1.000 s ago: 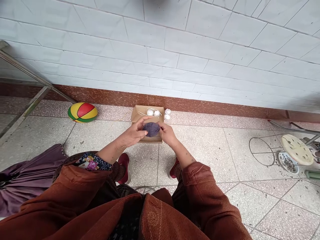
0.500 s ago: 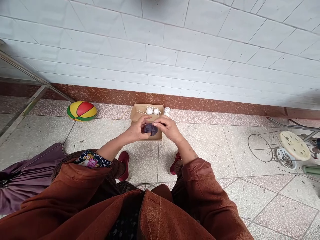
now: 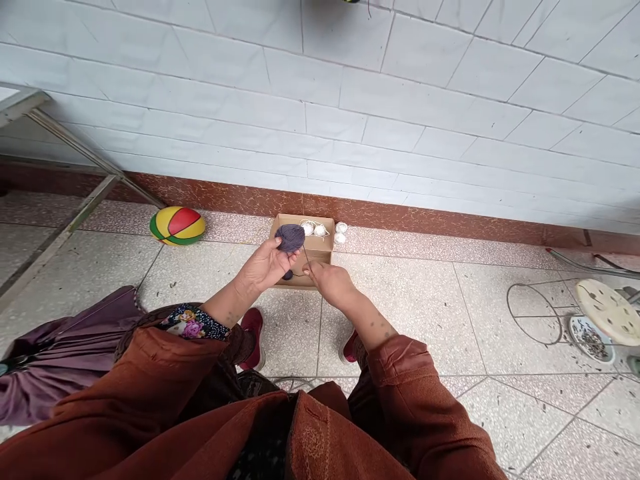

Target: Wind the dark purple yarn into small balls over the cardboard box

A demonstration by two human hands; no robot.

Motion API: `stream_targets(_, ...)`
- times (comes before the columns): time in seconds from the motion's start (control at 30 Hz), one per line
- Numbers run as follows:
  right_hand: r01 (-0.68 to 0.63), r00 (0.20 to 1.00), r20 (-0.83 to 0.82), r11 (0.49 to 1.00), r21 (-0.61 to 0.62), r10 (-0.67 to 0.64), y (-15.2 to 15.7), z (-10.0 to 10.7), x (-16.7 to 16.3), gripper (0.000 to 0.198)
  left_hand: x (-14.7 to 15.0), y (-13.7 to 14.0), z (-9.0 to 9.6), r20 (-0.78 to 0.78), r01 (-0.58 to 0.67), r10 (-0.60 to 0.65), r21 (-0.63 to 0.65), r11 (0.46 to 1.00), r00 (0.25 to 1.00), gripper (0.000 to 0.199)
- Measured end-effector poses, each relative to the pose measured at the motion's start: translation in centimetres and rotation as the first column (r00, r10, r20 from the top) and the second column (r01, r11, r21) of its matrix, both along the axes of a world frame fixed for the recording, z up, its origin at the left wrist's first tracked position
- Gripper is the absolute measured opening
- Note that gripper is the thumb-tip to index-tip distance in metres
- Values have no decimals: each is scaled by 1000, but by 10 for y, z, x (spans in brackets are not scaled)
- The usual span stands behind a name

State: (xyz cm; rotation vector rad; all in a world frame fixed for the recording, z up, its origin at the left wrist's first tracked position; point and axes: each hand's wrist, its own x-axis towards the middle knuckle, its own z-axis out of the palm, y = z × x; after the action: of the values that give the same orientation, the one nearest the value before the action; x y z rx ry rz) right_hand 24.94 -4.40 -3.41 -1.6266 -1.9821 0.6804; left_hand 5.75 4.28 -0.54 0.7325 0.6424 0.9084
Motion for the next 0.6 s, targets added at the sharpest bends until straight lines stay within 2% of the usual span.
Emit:
stream_targets(0.07,-19,998,63,994,103,12,-4,5,0,23,0,1,-3,-64,-19,20,23,1000,998,40)
stream_targets(0.13,-61,998,46,980,191,53,-5,11,3,26,-2,0,-3,-180,20,-6,74,997,984,40)
stream_targets(0.23,-85,991,-78,959,272,110,-3,21,8,30,-4,-4,-1,-369,148,-79,165,975,926,42)
stream_targets(0.33,-30,975,-204,960,277,90,2,29,13,33,-6,-10,0,-452,289,-168,214,933,876,52)
stream_targets(0.4,33,964,-264,966,257,37,7,31,16,34,-8,-15,0,-414,386,-286,179,905,864,68)
stream_targets(0.47,105,942,-336,969,224,-24,12,30,18,36,-9,-18,1,-309,479,-423,133,868,852,82)
stream_targets(0.53,153,899,-432,975,159,-71,16,25,20,41,-10,-20,4,-174,539,-518,113,835,838,87)
stream_targets(0.6,131,855,-513,989,66,-79,18,17,19,46,-9,-22,10,-27,545,-545,96,833,838,84)
